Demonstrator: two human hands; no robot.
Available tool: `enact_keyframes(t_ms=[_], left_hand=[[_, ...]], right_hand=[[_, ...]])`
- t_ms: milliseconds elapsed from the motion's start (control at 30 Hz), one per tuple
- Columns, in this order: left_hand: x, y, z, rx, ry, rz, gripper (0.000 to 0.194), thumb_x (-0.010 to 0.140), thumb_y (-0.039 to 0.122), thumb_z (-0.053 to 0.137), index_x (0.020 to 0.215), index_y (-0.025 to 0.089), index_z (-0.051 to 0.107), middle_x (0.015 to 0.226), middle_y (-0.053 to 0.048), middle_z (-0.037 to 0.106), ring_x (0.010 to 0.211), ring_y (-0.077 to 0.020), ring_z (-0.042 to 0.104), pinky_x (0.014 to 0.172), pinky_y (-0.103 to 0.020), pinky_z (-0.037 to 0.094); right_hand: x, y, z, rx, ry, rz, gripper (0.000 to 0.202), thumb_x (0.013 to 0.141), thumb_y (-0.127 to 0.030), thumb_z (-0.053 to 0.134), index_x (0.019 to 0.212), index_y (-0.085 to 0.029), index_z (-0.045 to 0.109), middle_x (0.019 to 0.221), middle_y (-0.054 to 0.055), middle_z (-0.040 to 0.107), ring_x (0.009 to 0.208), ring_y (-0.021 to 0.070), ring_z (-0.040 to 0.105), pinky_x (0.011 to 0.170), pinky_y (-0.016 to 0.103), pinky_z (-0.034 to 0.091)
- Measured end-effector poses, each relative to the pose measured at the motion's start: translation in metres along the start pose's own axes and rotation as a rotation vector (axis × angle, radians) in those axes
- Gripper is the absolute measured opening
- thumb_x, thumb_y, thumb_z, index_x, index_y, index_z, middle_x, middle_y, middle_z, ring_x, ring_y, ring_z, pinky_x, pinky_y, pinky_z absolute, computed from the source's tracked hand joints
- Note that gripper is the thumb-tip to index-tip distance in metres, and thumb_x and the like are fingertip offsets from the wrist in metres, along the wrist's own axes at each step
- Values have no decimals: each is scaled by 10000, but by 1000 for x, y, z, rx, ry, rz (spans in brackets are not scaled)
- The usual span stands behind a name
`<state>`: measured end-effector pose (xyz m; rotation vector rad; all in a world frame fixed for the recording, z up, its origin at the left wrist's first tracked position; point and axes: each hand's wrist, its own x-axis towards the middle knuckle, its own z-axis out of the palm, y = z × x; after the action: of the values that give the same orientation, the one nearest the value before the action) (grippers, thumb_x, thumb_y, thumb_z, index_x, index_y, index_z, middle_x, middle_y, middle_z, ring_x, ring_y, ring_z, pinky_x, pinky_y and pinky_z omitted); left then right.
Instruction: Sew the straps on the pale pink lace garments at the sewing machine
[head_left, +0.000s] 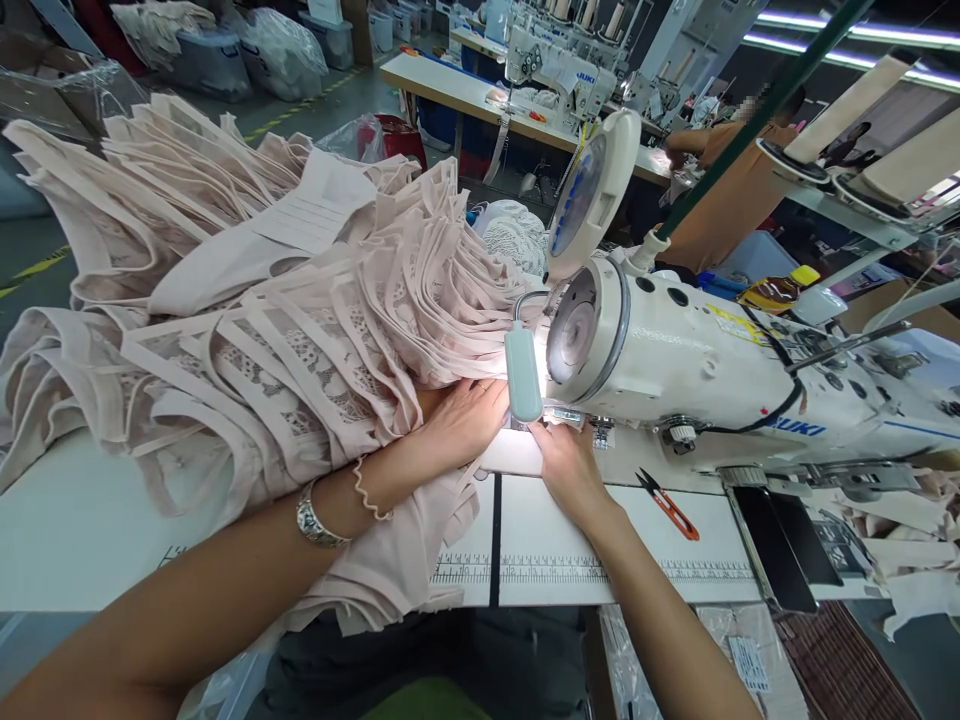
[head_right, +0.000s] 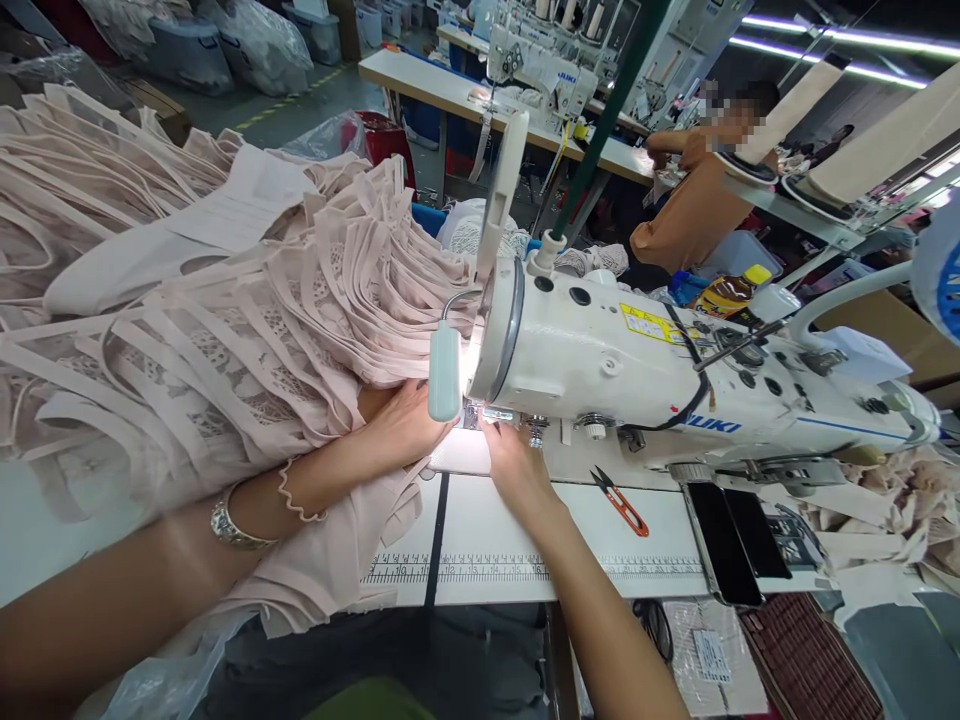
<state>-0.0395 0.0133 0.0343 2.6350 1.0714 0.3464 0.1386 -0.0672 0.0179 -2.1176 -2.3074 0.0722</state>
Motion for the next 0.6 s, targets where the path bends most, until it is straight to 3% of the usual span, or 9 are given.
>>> enact_keyframes(t_ms=[600], left_hand=[[0, -4, 7, -5, 17, 15, 222, 1012, 249, 374, 1025, 160, 577, 1088, -89, 626, 1033, -237, 548, 962, -374, 407]], right_hand=[[1, 0, 1, -16, 53, -37, 668, 813, -13, 301, 1403, -214, 543, 1170, 148, 656, 1008, 272, 563, 950, 430, 384]])
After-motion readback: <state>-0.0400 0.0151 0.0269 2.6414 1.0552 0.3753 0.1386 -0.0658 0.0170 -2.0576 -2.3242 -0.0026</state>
